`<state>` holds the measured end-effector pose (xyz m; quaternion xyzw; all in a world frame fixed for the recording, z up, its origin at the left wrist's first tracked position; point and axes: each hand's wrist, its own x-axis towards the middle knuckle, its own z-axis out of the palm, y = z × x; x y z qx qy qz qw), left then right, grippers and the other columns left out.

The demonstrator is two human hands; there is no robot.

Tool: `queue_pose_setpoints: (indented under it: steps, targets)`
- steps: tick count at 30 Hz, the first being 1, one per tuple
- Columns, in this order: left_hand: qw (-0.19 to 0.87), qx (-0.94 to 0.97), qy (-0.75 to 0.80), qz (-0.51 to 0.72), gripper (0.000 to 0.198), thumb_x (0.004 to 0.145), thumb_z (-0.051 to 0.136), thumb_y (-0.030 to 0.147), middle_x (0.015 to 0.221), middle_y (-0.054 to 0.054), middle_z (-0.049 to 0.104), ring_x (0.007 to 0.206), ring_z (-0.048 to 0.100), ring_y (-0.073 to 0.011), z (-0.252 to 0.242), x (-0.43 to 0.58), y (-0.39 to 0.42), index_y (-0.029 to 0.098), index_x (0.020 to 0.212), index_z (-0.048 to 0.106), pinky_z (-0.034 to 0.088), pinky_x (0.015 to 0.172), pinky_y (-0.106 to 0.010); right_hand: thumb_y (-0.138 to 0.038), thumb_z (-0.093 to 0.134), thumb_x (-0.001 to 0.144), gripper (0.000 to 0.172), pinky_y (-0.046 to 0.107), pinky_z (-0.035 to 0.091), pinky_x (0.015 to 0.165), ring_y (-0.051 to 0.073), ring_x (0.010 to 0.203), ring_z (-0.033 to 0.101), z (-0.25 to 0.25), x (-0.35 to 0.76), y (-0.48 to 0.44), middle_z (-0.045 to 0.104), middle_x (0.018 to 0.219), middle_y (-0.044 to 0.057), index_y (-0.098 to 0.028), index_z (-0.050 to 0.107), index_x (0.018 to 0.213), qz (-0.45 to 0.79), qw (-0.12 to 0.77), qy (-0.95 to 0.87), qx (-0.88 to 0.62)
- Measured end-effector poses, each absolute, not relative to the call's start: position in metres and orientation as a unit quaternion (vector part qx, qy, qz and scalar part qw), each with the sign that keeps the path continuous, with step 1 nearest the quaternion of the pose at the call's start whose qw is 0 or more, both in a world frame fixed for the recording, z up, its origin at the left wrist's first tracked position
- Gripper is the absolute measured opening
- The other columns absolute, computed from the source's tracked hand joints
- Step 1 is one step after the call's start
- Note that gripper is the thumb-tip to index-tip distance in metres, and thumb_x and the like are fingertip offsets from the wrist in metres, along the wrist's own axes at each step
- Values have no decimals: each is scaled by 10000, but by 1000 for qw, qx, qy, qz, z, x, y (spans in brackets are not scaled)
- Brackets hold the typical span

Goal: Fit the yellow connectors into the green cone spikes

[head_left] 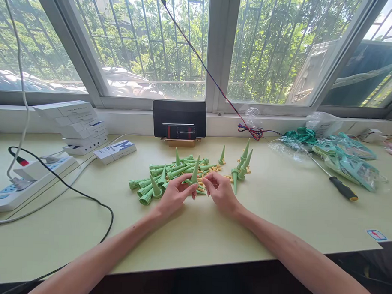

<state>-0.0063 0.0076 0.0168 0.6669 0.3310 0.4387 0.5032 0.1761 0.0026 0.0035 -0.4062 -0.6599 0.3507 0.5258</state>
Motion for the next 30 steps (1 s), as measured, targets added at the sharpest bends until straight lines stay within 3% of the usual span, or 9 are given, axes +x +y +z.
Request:
queue_pose_setpoints:
  steps: [6, 9, 12, 15, 21, 30]
  targets:
    - [491, 664, 353, 441, 295, 867, 682, 362, 748, -16, 631, 628, 585, -133, 20, -5, 5, 146, 1068, 664, 527, 617, -275, -429, 534, 940, 289, 251, 418, 504, 117, 540, 495, 5, 176, 2, 527, 645, -15, -189, 564, 784, 342, 522, -668, -406]
    - [502, 652, 350, 448, 278, 892, 650, 377, 751, -16, 613, 641, 573, -132, 20, -5, 6, 149, 1051, 669, 522, 615, -273, -429, 561, 927, 239, 248, 453, 514, 129, 606, 561, 6, 175, 2, 602, 773, 15, -191, 584, 928, 332, 530, -670, -399]
    - [525, 631, 344, 456, 279, 909, 628, 383, 774, -18, 602, 657, 562, -129, 19, -5, 7, 157, 1067, 674, 518, 622, -272, -410, 596, 909, 293, 246, 475, 516, 131, 628, 591, 7, 175, 2, 630, 863, 30, -200, 566, 1111, 315, 530, -681, -397]
    - [539, 622, 343, 453, 279, 908, 629, 385, 746, -14, 584, 659, 554, -129, 19, -5, 7, 155, 1056, 686, 506, 614, -264, -377, 588, 921, 305, 248, 487, 532, 127, 636, 595, 7, 176, 2, 642, 905, 43, -200, 577, 1170, 292, 526, -693, -397]
    - [538, 630, 341, 445, 306, 907, 623, 398, 743, -25, 592, 659, 549, -137, 18, -6, 7, 146, 1068, 688, 501, 605, -264, -332, 564, 949, 218, 271, 493, 593, 154, 719, 605, 5, 178, 4, 665, 932, 70, -194, 662, 1086, 221, 523, -727, -386]
    - [485, 679, 360, 418, 301, 885, 641, 406, 712, -16, 618, 624, 564, -143, 20, -8, 6, 152, 1043, 682, 498, 620, -265, -372, 521, 970, 232, 291, 468, 626, 172, 707, 573, 2, 178, 7, 663, 820, 57, -200, 673, 934, 190, 509, -746, -385]
